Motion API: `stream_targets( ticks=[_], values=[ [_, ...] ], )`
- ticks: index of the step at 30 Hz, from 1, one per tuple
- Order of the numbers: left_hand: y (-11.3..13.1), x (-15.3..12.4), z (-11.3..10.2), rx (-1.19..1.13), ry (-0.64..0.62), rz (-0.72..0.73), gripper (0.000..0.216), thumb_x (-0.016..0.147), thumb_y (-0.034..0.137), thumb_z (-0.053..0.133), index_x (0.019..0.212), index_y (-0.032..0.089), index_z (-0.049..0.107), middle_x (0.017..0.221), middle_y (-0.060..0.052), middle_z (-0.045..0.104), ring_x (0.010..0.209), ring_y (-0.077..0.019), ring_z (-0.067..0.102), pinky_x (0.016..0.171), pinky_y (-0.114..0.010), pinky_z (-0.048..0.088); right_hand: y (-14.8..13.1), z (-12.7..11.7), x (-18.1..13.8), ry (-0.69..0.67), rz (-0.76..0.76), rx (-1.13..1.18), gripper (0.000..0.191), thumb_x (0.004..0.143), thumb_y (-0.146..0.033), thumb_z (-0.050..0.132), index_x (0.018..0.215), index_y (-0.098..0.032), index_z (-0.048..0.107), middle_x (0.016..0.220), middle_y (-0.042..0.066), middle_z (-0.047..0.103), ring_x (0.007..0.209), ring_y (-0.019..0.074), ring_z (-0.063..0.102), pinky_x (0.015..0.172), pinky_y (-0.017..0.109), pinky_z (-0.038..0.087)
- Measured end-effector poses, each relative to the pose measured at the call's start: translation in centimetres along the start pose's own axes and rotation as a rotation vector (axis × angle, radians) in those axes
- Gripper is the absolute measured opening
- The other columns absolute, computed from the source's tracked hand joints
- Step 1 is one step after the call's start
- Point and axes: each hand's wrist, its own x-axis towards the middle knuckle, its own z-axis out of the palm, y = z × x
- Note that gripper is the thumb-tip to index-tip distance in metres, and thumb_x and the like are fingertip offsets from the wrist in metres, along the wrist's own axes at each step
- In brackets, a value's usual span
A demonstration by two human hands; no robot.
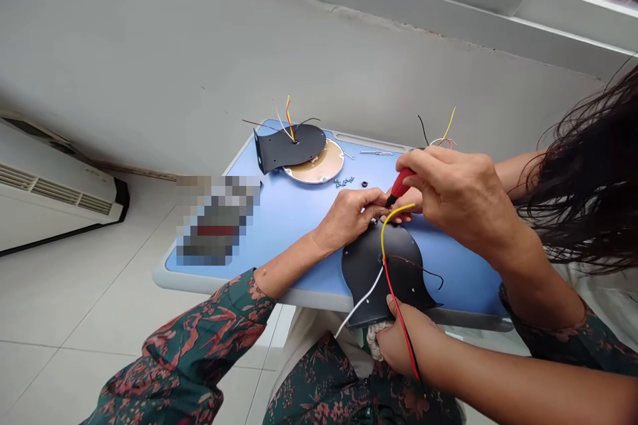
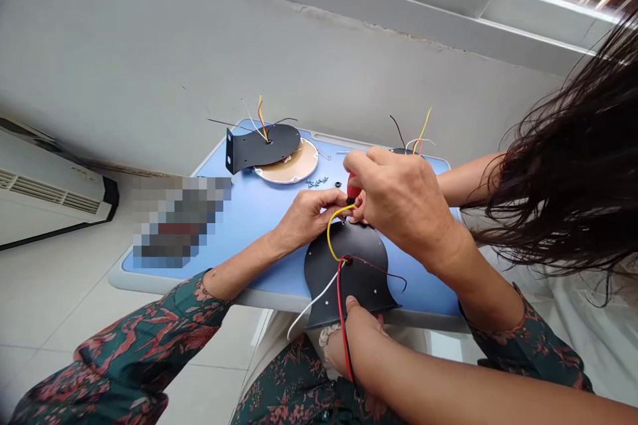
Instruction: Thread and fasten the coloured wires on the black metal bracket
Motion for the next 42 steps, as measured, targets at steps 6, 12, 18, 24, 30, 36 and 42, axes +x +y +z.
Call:
stream_targets(
  ticks=[6, 12, 18, 24, 30, 36, 42],
  values=[
    [0.3, -0.1, 0.4, 0.153, 0.095, 0.048, 0.022, 0.086, 0.009, 0.06, 0.065, 0.017, 0.06, 0.066, 0.002, 0.066, 0.062, -0.0111, 0.058, 0.063, -0.022, 0.044, -2.3, 0.5, -0.1, 0.018, 0.178, -0.21, 0.027, 0.097, -0.028, 0.047, 0.08, -0.016, 0.064, 0.066, 0.006, 0.064, 0.054, 0.0147, 0.045, 0.055, 0.032, 0.019],
    [-0.2, -0.1, -0.3, 0.13, 0.051, 0.07, 0.017, 0.085, 0.01, 0.065, 0.069, 0.017, 0.067, 0.07, 0.001, 0.071, 0.064, -0.0121, 0.061, 0.063, -0.022, 0.045, -0.4, -0.3, 0.7, -0.115, -0.111, 0.085, 0.023, 0.098, -0.023, 0.045, 0.099, -0.019, 0.067, 0.087, 0.004, 0.07, 0.071, 0.0145, 0.056, 0.06, 0.028, 0.031],
    [-0.2, -0.1, -0.8, 0.098, -0.014, 0.084, 0.019, 0.088, 0.007, 0.06, 0.077, 0.017, 0.072, 0.074, -0.001, 0.074, 0.068, -0.0132, 0.067, 0.065, -0.022, 0.049, -0.5, 1.7, 0.5, 0.116, -0.105, 0.136, 0.021, 0.09, -0.01, 0.045, 0.087, -0.018, 0.064, 0.079, 0.004, 0.07, 0.069, 0.0146, 0.059, 0.063, 0.028, 0.039],
    [-0.4, 0.2, -0.1, 0.079, -0.002, 0.146, 0.024, 0.085, 0.0, 0.06, 0.081, 0.017, 0.076, 0.078, 0.0, 0.077, 0.071, -0.012, 0.07, 0.07, -0.02, 0.052, -2.9, 3.0, -1.2, 0.242, 0.157, -0.132, 0.025, 0.098, -0.016, 0.043, 0.084, -0.017, 0.063, 0.061, 0.004, 0.062, 0.055, 0.0155, 0.052, 0.055, 0.03, 0.029],
    [-0.7, 0.3, 0.5, 0.047, -0.03, 0.169, 0.028, 0.087, 0.0, 0.057, 0.083, 0.018, 0.077, 0.08, 0.0, 0.079, 0.074, -0.0122, 0.073, 0.072, -0.02, 0.054, -2.5, 1.9, -2.0, 0.183, 0.188, -0.277, 0.035, 0.102, -0.032, 0.042, 0.081, -0.015, 0.064, 0.053, 0.002, 0.057, 0.047, 0.0144, 0.046, 0.052, 0.031, 0.019],
    [-0.9, 0.2, 0.0, 0.01, -0.061, 0.197, 0.02, 0.093, 0.013, 0.06, 0.093, 0.02, 0.079, 0.083, -0.001, 0.08, 0.077, -0.0128, 0.074, 0.072, -0.019, 0.054, 0.3, -0.1, -0.4, -0.021, -0.126, 0.102, 0.022, 0.099, -0.023, 0.046, 0.108, -0.016, 0.065, 0.095, 0.008, 0.074, 0.079, 0.0173, 0.063, 0.064, 0.028, 0.038],
    [-1.1, 0.0, -0.4, 0.067, -0.06, 0.148, 0.024, 0.09, 0.007, 0.056, 0.079, 0.016, 0.075, 0.072, 0.0, 0.074, 0.064, -0.0105, 0.066, 0.064, -0.018, 0.048, -1.0, 2.0, -0.5, 0.143, -0.056, 0.041, 0.024, 0.094, -0.014, 0.041, 0.085, -0.016, 0.063, 0.075, 0.006, 0.07, 0.065, 0.0159, 0.059, 0.058, 0.029, 0.034]
  ],
)
